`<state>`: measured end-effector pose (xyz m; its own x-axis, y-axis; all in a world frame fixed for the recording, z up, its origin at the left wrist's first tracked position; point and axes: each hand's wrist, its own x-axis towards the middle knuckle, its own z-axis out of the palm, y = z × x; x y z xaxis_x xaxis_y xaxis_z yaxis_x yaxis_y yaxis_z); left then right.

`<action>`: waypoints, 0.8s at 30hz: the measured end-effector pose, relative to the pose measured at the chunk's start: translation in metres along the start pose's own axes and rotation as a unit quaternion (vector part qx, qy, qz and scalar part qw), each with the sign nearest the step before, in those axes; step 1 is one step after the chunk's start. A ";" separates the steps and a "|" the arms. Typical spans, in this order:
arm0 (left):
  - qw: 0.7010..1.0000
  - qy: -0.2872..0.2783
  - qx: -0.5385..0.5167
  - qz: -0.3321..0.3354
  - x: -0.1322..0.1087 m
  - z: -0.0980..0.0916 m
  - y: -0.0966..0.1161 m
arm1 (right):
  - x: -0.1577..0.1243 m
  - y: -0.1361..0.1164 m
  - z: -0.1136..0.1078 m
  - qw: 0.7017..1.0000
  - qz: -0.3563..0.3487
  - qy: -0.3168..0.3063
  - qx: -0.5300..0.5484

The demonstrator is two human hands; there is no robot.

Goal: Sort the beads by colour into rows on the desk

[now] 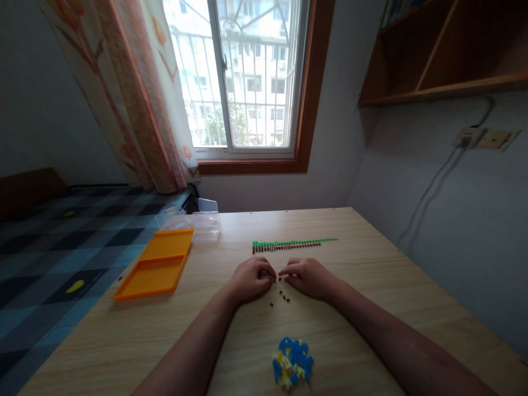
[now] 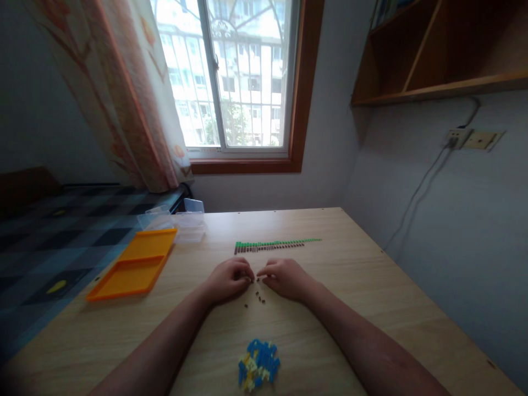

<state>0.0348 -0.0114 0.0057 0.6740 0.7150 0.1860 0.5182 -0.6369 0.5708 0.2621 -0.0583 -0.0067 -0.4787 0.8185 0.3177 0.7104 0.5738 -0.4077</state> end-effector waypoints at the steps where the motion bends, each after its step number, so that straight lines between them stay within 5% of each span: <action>1: 1.000 -0.001 0.002 0.002 0.000 0.000 0.001 | 0.000 0.000 0.000 1.000 0.001 -0.004 -0.002; 15: 1.000 0.014 0.010 0.009 0.000 0.002 -0.001 | 0.001 0.010 0.003 1.000 -0.003 0.007 0.011; 24: 1.000 0.010 0.018 0.004 0.002 0.003 -0.001 | -0.013 0.088 -0.037 0.971 0.138 0.196 -0.022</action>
<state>0.0372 -0.0100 0.0035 0.6673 0.7153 0.2075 0.5314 -0.6525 0.5402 0.3498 -0.0194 -0.0145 -0.0407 0.8617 0.5058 0.8091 0.3255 -0.4893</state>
